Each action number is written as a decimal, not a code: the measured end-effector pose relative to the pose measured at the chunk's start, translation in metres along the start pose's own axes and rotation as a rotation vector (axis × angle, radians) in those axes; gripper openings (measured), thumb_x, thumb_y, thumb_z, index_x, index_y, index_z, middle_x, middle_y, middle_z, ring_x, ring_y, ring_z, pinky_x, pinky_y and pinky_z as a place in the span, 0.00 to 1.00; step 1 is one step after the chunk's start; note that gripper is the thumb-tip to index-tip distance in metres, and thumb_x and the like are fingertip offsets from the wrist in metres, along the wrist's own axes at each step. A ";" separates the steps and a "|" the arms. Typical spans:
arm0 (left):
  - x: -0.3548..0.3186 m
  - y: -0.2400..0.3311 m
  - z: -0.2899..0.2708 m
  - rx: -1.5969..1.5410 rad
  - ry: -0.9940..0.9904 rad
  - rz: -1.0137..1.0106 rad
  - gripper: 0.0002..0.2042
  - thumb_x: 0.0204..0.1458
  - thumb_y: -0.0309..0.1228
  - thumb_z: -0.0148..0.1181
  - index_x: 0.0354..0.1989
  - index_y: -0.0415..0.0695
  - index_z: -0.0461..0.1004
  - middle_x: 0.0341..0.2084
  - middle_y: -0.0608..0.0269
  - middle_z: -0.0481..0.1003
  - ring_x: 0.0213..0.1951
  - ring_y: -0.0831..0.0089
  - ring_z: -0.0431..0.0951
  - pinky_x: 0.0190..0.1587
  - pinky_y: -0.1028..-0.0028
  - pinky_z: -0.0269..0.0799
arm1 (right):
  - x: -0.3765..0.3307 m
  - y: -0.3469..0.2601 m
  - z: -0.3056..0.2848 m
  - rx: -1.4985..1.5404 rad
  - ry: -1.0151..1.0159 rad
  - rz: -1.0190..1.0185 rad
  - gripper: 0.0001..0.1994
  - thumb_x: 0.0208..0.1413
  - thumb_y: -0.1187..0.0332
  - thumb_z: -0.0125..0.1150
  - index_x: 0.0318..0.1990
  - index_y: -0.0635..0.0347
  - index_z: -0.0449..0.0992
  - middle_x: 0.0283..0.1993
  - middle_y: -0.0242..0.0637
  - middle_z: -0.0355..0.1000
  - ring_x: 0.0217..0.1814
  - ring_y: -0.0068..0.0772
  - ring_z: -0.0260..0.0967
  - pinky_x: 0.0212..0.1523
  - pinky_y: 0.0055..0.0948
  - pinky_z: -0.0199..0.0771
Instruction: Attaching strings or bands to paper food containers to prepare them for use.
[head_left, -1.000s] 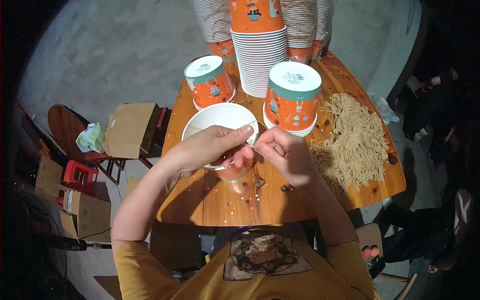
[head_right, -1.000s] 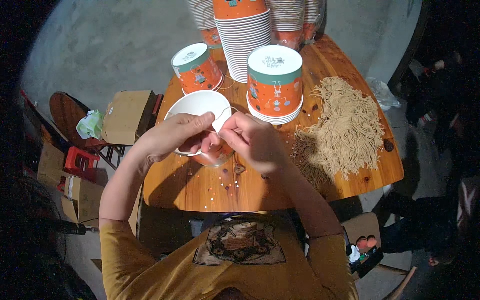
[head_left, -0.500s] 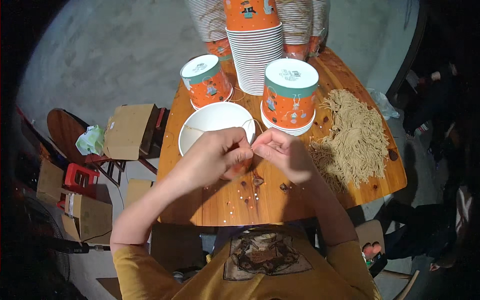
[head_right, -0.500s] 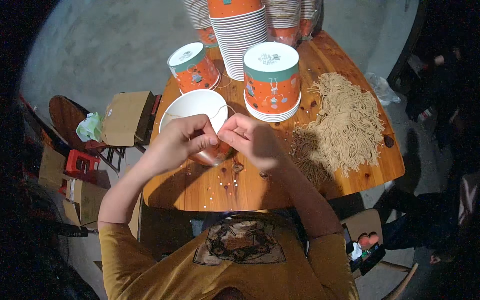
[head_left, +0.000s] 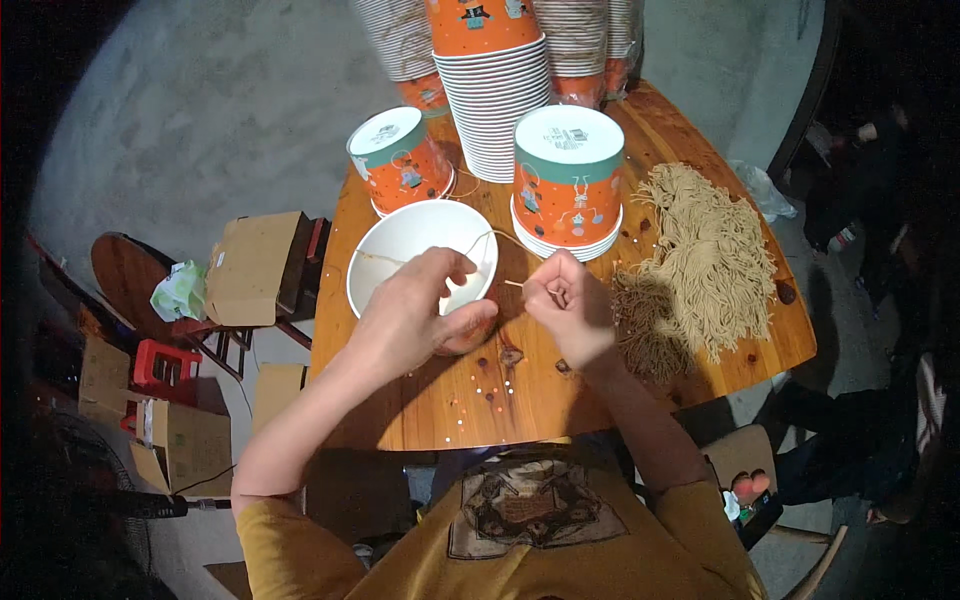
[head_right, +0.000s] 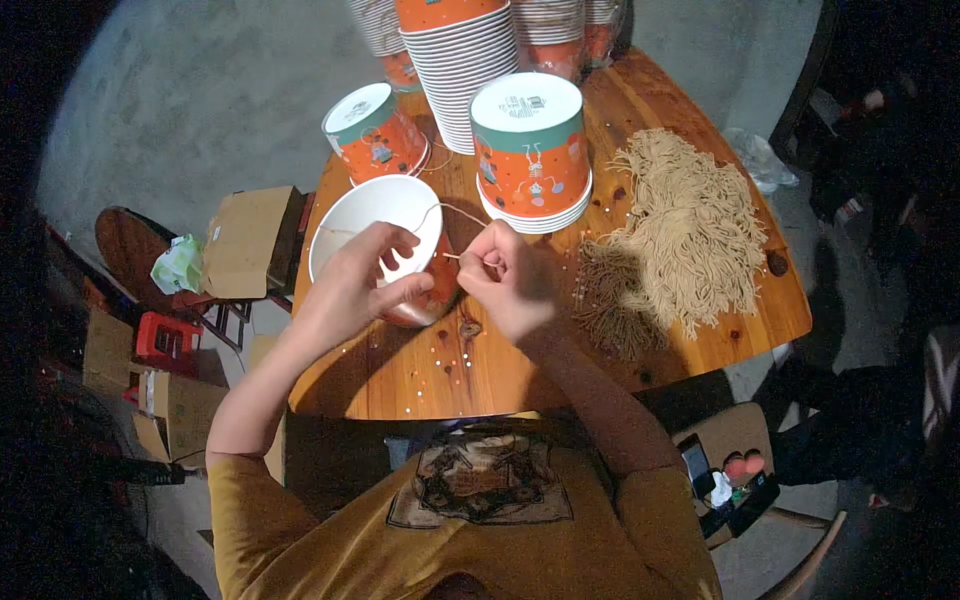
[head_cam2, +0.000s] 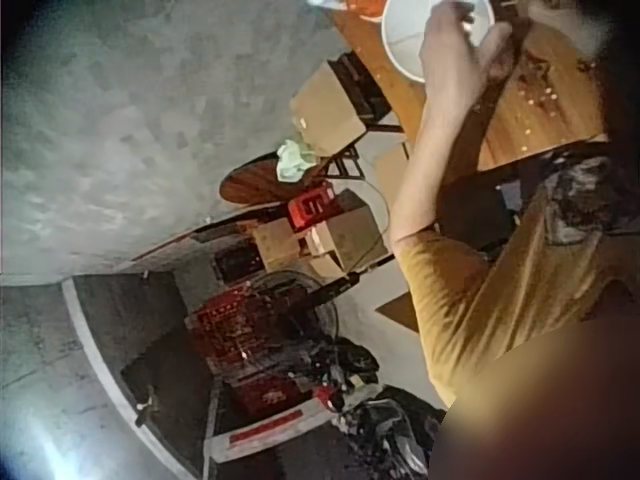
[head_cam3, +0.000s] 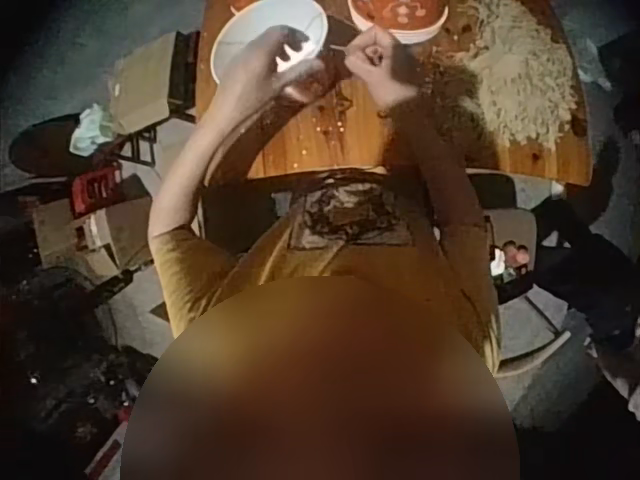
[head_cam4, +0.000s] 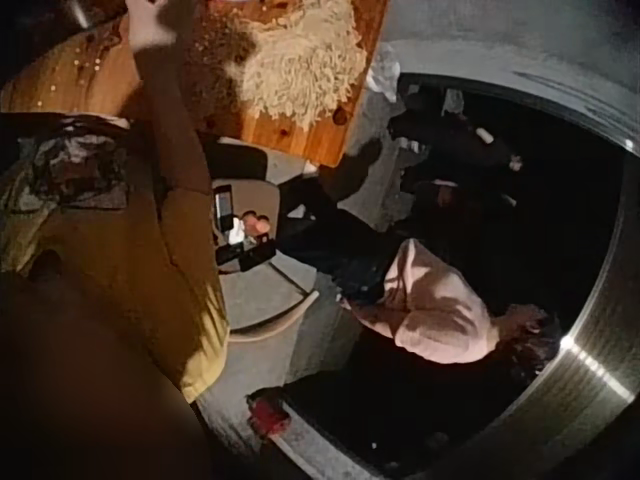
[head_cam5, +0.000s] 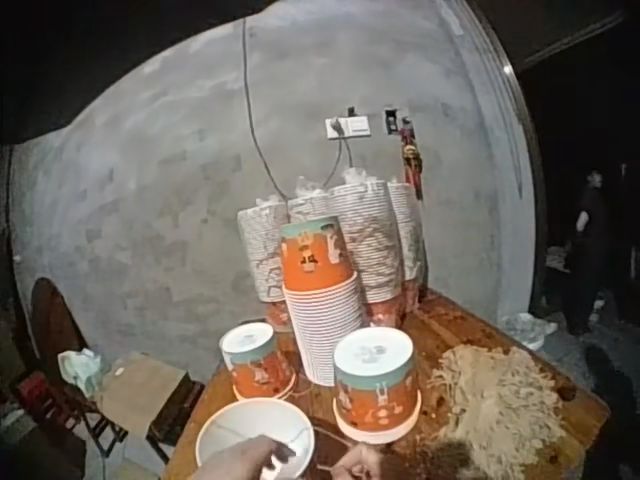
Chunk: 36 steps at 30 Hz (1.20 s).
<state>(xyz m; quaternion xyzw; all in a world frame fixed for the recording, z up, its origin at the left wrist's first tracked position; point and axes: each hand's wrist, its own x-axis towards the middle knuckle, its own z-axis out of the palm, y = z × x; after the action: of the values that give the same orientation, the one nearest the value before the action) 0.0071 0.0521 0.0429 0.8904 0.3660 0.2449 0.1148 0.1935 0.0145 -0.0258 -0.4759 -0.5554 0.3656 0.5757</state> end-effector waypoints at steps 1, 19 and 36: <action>0.001 0.001 0.000 -0.113 -0.133 -0.165 0.15 0.49 0.34 0.62 0.40 0.38 0.69 0.33 0.54 0.74 0.35 0.60 0.75 0.37 0.65 0.70 | -0.001 0.000 0.002 -0.072 0.044 -0.027 0.05 0.49 0.78 0.58 0.29 0.61 0.67 0.21 0.24 0.63 0.21 0.10 0.56 0.22 0.17 0.56; -0.004 -0.008 -0.013 -0.464 -0.223 -0.434 0.19 0.51 0.23 0.53 0.53 0.39 0.68 0.29 0.69 0.71 0.31 0.84 0.69 0.35 0.81 0.68 | 0.011 0.008 0.038 -0.210 0.116 -0.464 0.09 0.44 0.80 0.61 0.28 0.62 0.65 0.21 0.28 0.63 0.19 0.13 0.57 0.20 0.19 0.62; -0.004 -0.010 -0.012 -0.458 -0.214 -0.417 0.18 0.51 0.25 0.55 0.53 0.40 0.69 0.29 0.70 0.71 0.32 0.83 0.69 0.36 0.80 0.68 | 0.013 0.005 0.039 -0.296 0.136 -0.526 0.09 0.43 0.80 0.61 0.28 0.62 0.66 0.22 0.33 0.65 0.20 0.21 0.63 0.22 0.23 0.66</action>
<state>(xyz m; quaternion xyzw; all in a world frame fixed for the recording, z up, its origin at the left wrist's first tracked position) -0.0074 0.0564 0.0483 0.7679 0.4619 0.1971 0.3976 0.1570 0.0337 -0.0297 -0.4178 -0.6670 0.0866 0.6108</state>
